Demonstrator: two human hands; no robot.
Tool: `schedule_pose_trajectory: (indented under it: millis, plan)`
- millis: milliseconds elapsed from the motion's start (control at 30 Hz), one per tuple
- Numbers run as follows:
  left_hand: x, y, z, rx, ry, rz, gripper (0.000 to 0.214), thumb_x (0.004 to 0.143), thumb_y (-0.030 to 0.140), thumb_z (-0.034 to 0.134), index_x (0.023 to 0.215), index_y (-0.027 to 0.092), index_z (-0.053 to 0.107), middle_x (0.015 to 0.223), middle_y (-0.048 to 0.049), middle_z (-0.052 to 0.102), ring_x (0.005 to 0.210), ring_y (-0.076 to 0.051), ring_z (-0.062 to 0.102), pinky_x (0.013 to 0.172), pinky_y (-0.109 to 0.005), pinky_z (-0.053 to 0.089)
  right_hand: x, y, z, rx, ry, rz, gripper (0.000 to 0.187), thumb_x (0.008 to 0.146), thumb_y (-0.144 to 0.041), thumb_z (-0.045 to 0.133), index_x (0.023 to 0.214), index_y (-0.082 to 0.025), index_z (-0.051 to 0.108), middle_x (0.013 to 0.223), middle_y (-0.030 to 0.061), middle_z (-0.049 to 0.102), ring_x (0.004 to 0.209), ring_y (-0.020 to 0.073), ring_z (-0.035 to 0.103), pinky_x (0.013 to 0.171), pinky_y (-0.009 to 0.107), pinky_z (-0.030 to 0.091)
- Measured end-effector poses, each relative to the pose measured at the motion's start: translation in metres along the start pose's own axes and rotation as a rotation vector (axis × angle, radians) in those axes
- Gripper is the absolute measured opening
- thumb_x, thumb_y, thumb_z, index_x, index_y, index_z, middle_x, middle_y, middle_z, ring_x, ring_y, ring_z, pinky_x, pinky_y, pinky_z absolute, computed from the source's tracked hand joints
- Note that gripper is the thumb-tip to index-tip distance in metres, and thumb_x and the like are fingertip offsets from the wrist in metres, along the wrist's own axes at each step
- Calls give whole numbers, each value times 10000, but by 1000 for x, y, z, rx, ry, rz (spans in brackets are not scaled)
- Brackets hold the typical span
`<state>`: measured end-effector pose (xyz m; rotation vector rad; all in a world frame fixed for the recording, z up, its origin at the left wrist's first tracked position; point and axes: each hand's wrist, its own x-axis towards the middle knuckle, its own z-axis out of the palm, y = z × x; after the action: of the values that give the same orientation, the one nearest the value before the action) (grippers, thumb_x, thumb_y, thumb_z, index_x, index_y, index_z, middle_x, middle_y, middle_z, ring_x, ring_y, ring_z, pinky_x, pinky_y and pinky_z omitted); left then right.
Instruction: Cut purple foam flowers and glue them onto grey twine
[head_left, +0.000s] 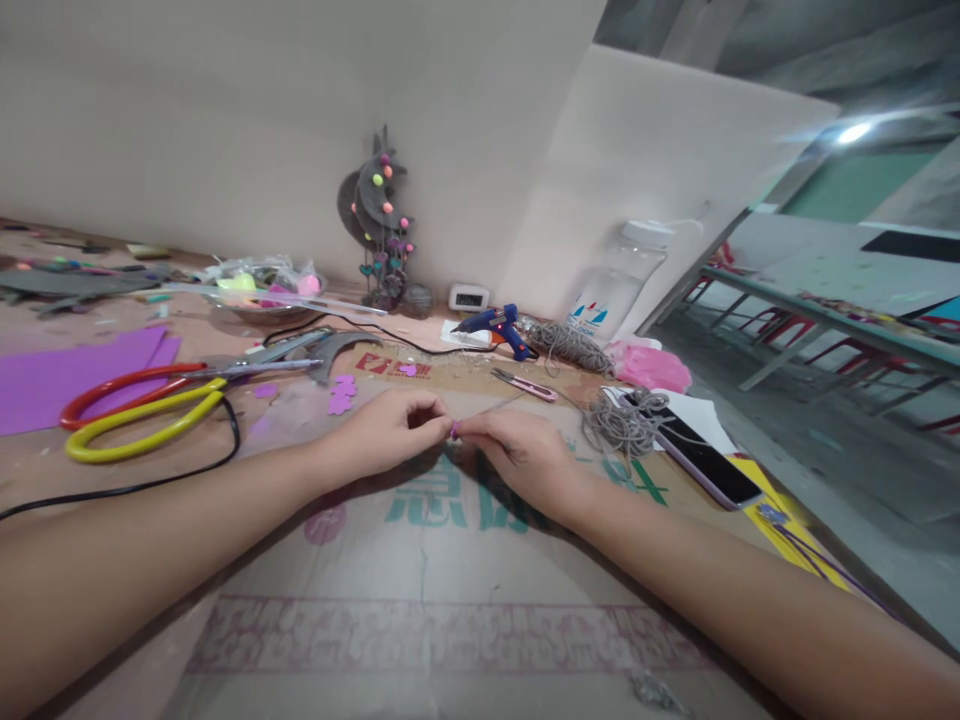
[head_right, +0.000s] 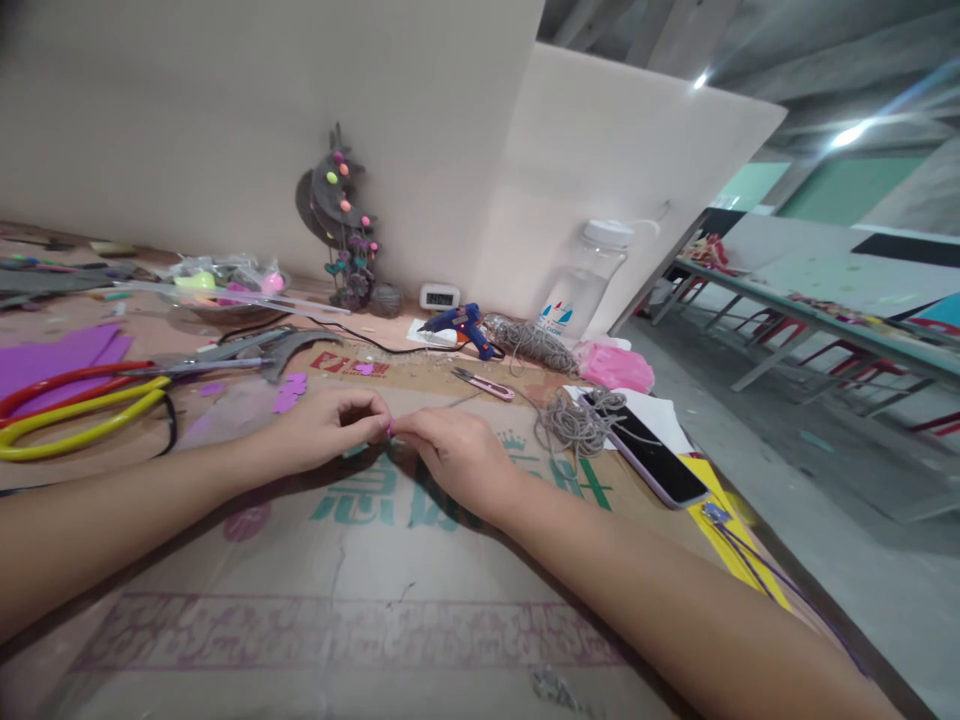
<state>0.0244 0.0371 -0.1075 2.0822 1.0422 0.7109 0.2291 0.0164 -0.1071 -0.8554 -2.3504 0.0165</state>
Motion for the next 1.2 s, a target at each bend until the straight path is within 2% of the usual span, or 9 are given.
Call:
schedule_pose_trajectory:
  millis: [400, 533, 667, 767, 867, 1000, 1200]
  plan:
    - [-2, 5, -1, 37, 20, 34, 207, 821, 286, 480, 741, 164, 626, 676, 18, 604, 655, -125, 536, 610, -233, 389, -1, 0, 1, -6, -18, -27, 177, 920, -184, 492, 916, -200, 668, 809, 27, 726, 724, 144, 655, 687, 237, 482]
    - [-1, 2, -1, 17, 7, 54, 221, 833, 304, 467, 753, 165, 619, 682, 18, 595, 661, -124, 535, 608, -229, 392, -1, -5, -1, 63, -47, 81, 176, 904, -228, 527, 1057, -197, 608, 891, 42, 724, 773, 157, 663, 713, 257, 485]
    - [-1, 3, -1, 4, 3, 63, 227, 840, 294, 455, 723, 163, 599, 660, 23, 572, 630, -115, 516, 585, -224, 380, 2, -7, -3, 223, -80, 250, 274, 914, -251, 491, 1179, -184, 517, 822, 30, 699, 728, 149, 649, 688, 264, 484]
    - [-2, 5, -1, -1, 6, 58, 225, 838, 294, 460, 721, 164, 602, 657, 24, 569, 631, -114, 515, 586, -224, 381, 5, -7, -4, 297, -66, 332, 241, 913, -273, 479, 1123, -184, 556, 825, 32, 689, 718, 146, 633, 664, 261, 477]
    - [-2, 6, -1, 3, 11, 57, 220, 838, 293, 464, 739, 164, 613, 663, 23, 572, 638, -114, 517, 588, -223, 381, 8, -6, -4, 295, -86, 392, 190, 888, -282, 507, 964, -169, 638, 832, 44, 699, 702, 152, 618, 628, 259, 463]
    - [-3, 6, -1, 14, -7, 40, 225, 842, 297, 462, 740, 164, 613, 663, 22, 581, 636, -116, 523, 579, -222, 376, 11, -5, -3, 355, -125, 459, 197, 870, -267, 518, 781, -160, 658, 699, 21, 681, 618, 139, 584, 576, 243, 442]
    - [-4, 9, -1, 29, 5, 26, 321, 871, 400, 441, 745, 160, 613, 675, 13, 580, 633, -121, 507, 570, -233, 356, 9, -3, -2, 418, -42, 507, 220, 874, -286, 522, 731, -163, 635, 642, -3, 652, 581, 120, 571, 548, 220, 429]
